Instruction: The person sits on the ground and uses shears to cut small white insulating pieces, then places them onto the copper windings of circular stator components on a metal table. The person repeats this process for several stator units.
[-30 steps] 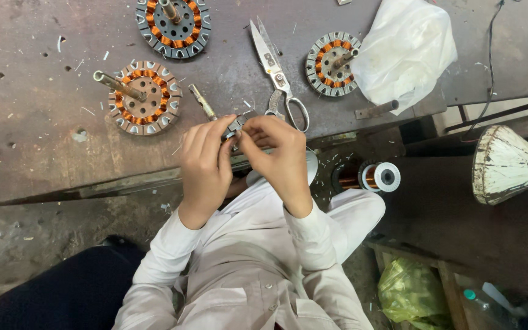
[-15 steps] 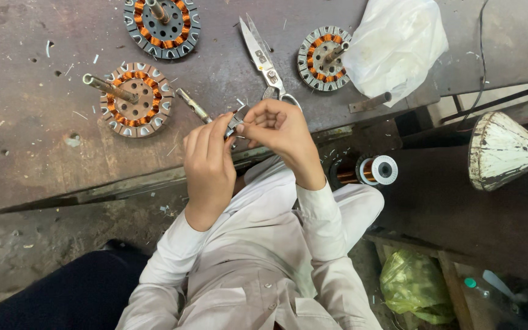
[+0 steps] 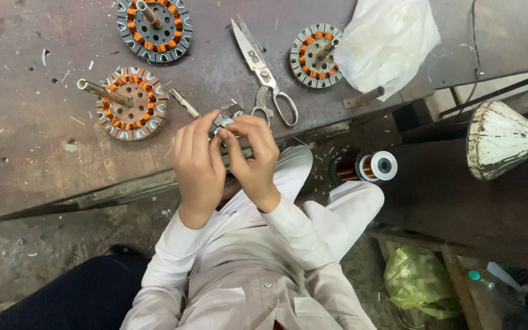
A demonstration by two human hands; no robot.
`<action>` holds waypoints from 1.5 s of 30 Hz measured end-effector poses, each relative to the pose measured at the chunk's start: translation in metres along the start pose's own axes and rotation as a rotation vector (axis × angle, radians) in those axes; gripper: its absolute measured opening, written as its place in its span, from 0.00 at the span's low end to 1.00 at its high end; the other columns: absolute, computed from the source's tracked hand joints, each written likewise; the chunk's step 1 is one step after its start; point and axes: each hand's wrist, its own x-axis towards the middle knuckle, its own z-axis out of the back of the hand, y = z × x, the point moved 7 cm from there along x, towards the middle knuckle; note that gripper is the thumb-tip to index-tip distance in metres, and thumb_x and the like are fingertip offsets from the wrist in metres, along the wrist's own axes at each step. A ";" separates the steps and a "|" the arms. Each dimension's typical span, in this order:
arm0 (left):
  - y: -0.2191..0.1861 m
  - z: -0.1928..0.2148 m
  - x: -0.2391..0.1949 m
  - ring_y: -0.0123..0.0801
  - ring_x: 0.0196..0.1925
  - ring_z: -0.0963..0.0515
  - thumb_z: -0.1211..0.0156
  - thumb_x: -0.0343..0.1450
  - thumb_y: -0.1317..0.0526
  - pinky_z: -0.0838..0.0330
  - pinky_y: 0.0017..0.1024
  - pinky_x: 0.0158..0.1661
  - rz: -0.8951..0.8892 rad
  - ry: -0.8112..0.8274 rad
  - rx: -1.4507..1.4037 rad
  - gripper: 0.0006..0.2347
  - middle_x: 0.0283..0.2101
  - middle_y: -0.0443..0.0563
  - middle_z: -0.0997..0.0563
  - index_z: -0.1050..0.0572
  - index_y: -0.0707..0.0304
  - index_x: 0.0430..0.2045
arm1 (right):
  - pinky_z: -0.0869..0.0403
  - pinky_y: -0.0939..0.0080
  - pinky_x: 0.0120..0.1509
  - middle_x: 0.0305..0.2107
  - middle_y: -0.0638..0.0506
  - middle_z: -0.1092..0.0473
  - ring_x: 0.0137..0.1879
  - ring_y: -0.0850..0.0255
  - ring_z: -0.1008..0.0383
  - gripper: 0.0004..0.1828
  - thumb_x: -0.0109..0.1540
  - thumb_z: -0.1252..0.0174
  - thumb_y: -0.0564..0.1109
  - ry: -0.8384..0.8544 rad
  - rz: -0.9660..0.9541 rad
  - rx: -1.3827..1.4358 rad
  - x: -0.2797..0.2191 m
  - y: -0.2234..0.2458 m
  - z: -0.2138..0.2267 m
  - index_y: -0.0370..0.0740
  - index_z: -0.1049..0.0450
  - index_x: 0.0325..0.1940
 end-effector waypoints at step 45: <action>0.035 0.023 -0.004 0.45 0.50 0.19 0.34 0.73 0.68 0.26 0.36 0.51 -0.001 0.025 -0.230 0.11 0.49 0.57 0.19 0.25 0.68 0.48 | 0.27 0.58 0.66 0.53 0.44 0.26 0.60 0.54 0.25 0.20 0.62 0.34 0.36 0.482 -0.123 0.341 0.013 -0.043 -0.017 0.35 0.23 0.59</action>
